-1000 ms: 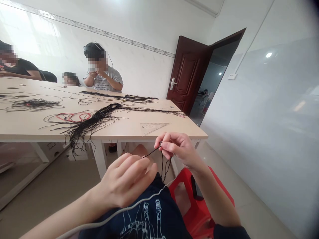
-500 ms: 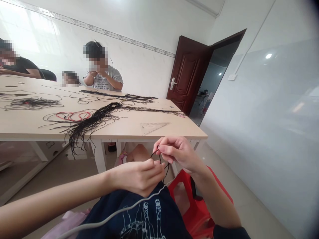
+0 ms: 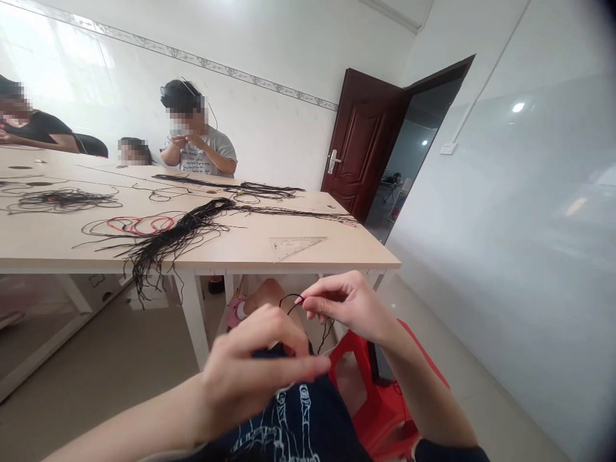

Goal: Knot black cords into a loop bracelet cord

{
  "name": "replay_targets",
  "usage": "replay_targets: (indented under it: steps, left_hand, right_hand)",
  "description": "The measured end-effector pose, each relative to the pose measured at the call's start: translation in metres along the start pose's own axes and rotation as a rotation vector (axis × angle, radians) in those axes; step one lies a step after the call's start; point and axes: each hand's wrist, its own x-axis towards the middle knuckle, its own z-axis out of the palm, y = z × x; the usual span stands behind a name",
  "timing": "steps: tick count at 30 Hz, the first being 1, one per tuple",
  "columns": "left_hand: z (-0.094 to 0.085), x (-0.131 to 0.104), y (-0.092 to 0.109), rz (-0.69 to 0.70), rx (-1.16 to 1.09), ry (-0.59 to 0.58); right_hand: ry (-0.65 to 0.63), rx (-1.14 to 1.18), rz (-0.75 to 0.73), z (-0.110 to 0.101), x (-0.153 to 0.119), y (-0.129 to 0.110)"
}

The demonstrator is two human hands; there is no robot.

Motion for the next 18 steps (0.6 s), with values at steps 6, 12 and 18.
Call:
replay_targets:
  steps: [6, 12, 18]
  left_hand:
    - [-0.001, -0.001, -0.003, -0.404, -0.308, 0.432]
    - [0.008, -0.002, -0.005, -0.426, -0.200, 0.491]
    - [0.008, -0.006, -0.012, -0.376, -0.073, 0.401]
  right_hand:
    - [0.010, 0.091, 0.084, 0.004, -0.003, -0.007]
    - [-0.015, 0.123, 0.083, 0.004, -0.003, -0.008]
    - [-0.028, 0.120, 0.056, 0.002, -0.002, -0.006]
